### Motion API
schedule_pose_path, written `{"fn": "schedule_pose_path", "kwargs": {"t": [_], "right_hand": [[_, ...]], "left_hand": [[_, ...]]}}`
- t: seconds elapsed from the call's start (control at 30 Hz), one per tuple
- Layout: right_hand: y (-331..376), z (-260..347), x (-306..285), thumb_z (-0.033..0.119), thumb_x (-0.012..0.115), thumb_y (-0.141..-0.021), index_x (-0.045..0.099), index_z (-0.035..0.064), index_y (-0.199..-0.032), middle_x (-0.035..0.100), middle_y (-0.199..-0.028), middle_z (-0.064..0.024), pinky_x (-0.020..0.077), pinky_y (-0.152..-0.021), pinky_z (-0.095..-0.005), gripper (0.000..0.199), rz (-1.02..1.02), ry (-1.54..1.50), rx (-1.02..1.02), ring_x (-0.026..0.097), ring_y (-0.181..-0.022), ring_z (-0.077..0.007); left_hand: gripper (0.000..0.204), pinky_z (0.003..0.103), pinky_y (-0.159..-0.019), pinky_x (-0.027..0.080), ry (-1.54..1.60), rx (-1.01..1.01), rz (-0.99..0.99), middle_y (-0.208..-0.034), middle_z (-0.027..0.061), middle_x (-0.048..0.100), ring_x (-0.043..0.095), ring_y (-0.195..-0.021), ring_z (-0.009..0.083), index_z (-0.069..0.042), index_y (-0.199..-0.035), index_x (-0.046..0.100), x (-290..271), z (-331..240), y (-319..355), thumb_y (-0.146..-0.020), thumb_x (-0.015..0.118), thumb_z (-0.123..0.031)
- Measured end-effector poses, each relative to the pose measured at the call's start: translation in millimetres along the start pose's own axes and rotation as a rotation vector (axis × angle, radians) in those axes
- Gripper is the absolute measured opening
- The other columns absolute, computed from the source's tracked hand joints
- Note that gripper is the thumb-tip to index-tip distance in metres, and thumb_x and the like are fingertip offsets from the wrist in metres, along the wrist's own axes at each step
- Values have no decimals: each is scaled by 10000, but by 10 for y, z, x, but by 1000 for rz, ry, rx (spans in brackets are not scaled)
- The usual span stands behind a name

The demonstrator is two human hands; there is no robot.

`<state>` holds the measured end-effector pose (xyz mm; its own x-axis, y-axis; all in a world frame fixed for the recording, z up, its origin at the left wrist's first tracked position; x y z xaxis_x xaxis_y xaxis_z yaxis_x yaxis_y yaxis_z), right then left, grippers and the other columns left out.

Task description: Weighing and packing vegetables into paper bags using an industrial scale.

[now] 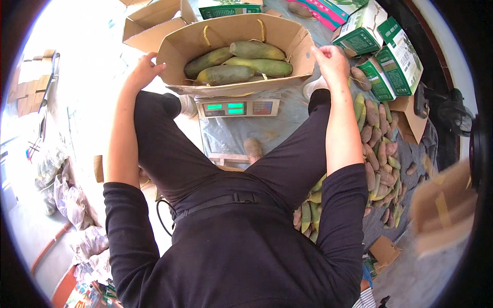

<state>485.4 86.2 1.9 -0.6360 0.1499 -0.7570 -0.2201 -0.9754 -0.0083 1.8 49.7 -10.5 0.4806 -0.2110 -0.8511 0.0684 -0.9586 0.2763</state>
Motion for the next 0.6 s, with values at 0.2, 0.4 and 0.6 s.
{"fn": "schedule_pose_path", "kwargs": {"t": [0.2, 0.4, 0.6], "right_hand": [[-11, -16, 131, 491, 626, -745, 635, 22, -858, 656, -842, -156, 467, -709, -388, 482, 179, 179, 55, 624, -805, -294], [-13, 28, 156, 473, 583, -762, 648, 49, -853, 646, -841, -180, 458, -719, -433, 438, 276, 315, 69, 616, -828, -335], [-52, 24, 180, 438, 556, -783, 649, 59, -873, 643, -858, -183, 457, -740, -444, 401, 287, 369, 21, 610, -856, -350]], "left_hand": [[465, 351, -723, 475, 62, -52, 31, -845, 167, 631, 616, -794, 232, 19, -1154, 530, 8, -19, 30, -796, 638, -257], [432, 357, -743, 479, 41, -57, 48, -825, 168, 641, 625, -810, 234, 32, -1078, 582, -84, -49, 70, -805, 630, -300], [477, 356, -745, 476, -91, -63, 222, -800, 145, 649, 626, -794, 228, 32, -950, 647, -281, -205, 74, -810, 598, -422]]}}
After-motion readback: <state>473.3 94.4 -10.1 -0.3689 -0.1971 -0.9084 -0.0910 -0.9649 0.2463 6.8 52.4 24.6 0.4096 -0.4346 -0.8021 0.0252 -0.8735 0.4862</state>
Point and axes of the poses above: each hand's wrist, its own y-axis away from the middle knuckle, its own x-axis out of the palm, z = x × y, the point moved 7 cm from there along -y, towards the middle knuckle
